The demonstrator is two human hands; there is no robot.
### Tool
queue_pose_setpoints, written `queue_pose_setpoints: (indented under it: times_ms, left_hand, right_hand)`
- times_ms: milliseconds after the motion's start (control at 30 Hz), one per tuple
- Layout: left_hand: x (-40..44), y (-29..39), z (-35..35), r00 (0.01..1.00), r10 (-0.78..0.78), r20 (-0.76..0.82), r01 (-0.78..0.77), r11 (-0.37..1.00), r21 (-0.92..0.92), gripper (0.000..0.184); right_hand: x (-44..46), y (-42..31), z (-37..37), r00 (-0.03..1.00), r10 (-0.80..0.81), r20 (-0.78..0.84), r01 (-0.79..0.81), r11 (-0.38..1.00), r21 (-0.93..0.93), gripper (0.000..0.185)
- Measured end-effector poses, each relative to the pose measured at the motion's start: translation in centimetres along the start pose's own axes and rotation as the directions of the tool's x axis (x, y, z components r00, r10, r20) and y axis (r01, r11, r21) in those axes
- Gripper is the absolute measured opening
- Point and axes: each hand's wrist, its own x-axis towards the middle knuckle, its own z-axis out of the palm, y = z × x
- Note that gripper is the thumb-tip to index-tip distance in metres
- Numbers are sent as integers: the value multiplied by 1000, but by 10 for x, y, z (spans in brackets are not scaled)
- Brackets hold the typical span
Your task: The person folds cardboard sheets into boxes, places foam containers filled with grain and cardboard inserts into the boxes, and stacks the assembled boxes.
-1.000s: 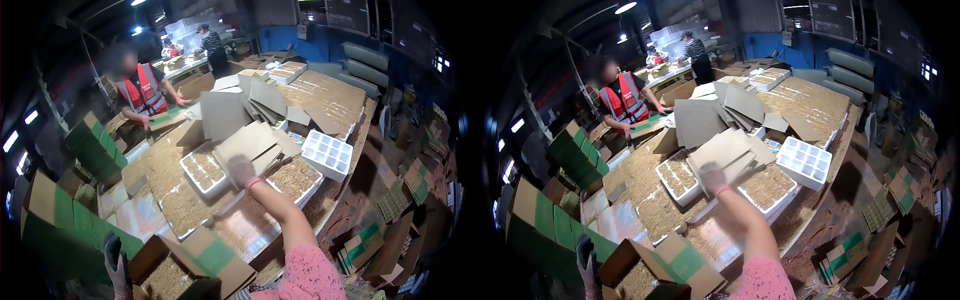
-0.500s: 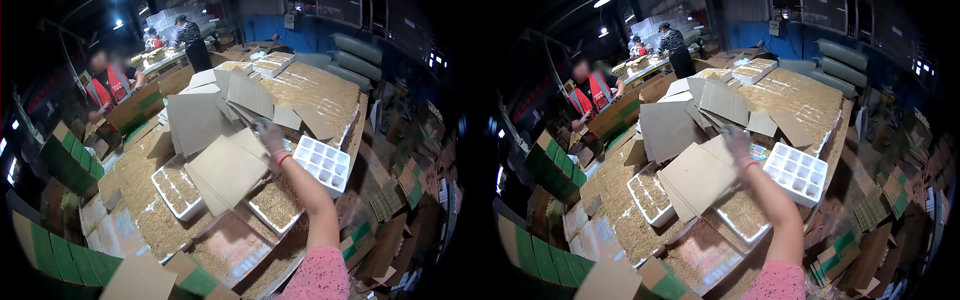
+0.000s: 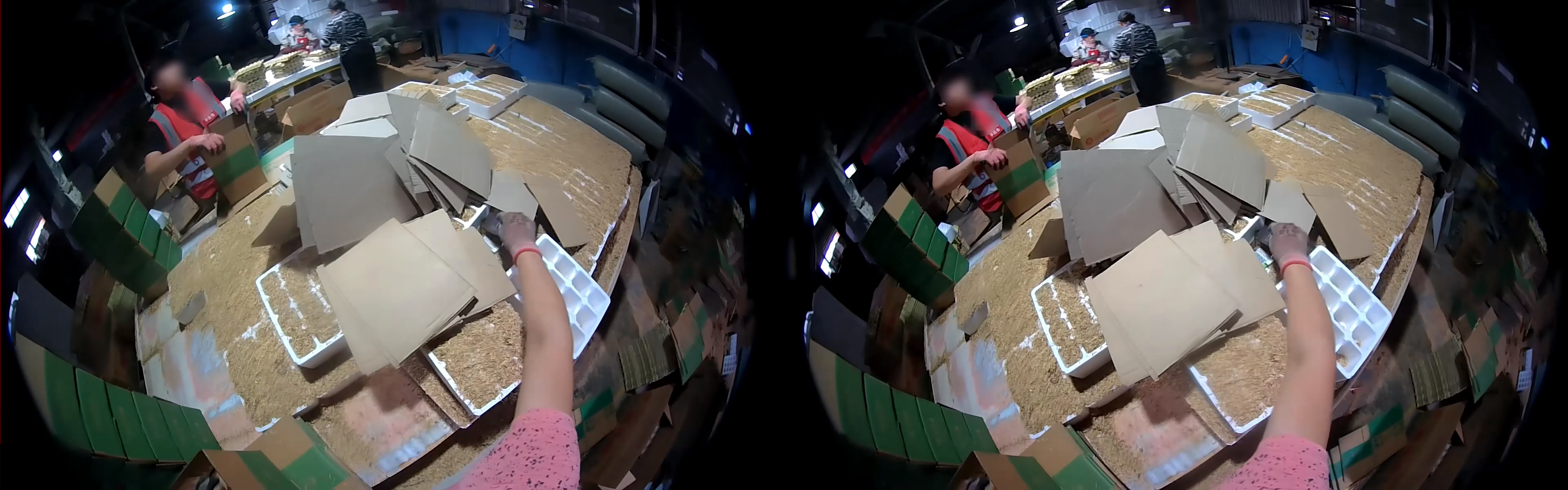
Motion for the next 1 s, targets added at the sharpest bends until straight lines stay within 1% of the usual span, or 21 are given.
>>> queue_pose_setpoints:
  times_ms: [33, 100, 167, 200, 233, 300, 333, 367, 433, 500, 533, 567, 633, 700, 767, 833, 867, 900, 933, 967, 1000]
  left_hand:
    - [5, -13, 30, 975, 171, -142, -136, 965, 224, 55]
    - [18, -30, 81, 985, 59, 162, -139, 828, 544, 61]
    - [17, -27, 88, 997, 19, 76, -62, 790, 610, 63]
    - [23, -50, 88, 977, 213, -11, -177, 838, 517, 61]
    - [21, -61, 88, 918, 378, -120, -296, 855, 425, 60]
    - [26, -67, 72, 902, 383, -198, -392, 920, -3, 53]
    - [15, -61, 61, 953, 249, -173, -273, 953, -133, 52]
    - [2, -53, 47, 983, 125, -134, -155, 955, -251, 51]
    - [-21, -59, 35, 968, 143, -206, -198, 940, -279, 48]
    - [-44, -74, 35, 954, 38, -298, -195, 834, -516, 46]
    - [-52, -84, 37, 947, -42, -320, -172, 775, -609, 46]
    - [-55, -117, 51, 905, -89, -417, -190, 791, -581, 47]
    - [-72, -112, 39, 848, -136, -512, -138, 876, -462, 46]
    - [-77, -154, 50, 826, -114, -552, -130, 915, -383, 50]
    - [-82, -177, 64, 632, 67, -772, -83, 996, 19, 55]
    - [-79, -203, 79, 609, 81, -789, -57, 997, 58, 62]
    - [-79, -202, 82, 612, -83, -786, -93, 980, -176, 63]
    - [-76, -206, 87, 618, -242, -748, -129, 907, -400, 64]
    - [-65, -224, 99, 673, -303, -674, -288, 732, -617, 69]
    - [-58, -249, 109, 784, -399, -476, -171, 598, -783, 73]
    - [-52, -254, 112, 864, -332, -379, -114, 604, -788, 75]
  right_hand:
    - [-11, -9, -42, 999, 51, -8, -50, 995, 84, 27]
    - [-33, -23, -70, 954, -17, -299, 51, 993, 104, 21]
    - [-73, -58, -114, 868, -53, -494, 255, 901, 352, 20]
    - [-92, -76, -121, 831, -144, -537, 379, 853, 357, 20]
    - [-103, -94, -119, 713, -273, -646, 567, 767, 302, 22]
    - [-133, -133, -104, 735, -544, -404, 672, 667, 323, 22]
    - [-148, -145, -97, 705, -684, -189, 704, 643, 301, 22]
    - [-148, -152, -81, 623, -712, -324, 782, 553, 289, 18]
    - [-144, -150, -82, 654, -737, -173, 700, 502, 509, 15]
    - [-149, -152, -84, 834, -552, -14, 460, 681, 570, 14]
    - [-154, -155, -85, 843, -531, -84, 474, 660, 582, 17]
    - [-159, -160, -86, 838, -539, -89, 485, 660, 574, 17]
    - [-172, -174, -91, 920, -372, -124, 385, 799, 462, 22]
    - [-180, -180, -82, 886, -395, -242, 462, 796, 393, 28]
    - [-184, -182, -80, 933, -321, -163, 360, 819, 446, 29]
    - [-190, -185, -93, 922, -327, -209, 385, 836, 391, 26]
    - [-203, -191, -118, 979, -191, -65, 164, 565, 809, 27]
    - [-210, -200, -134, 980, -145, 136, -117, 133, 984, 29]
    - [-208, -208, -133, 979, -187, 76, -60, 93, 994, 31]
    - [-205, -224, -122, 962, -234, -143, 149, 11, 989, 30]
    - [-233, -244, -149, 926, -259, -276, 274, -45, 961, 30]
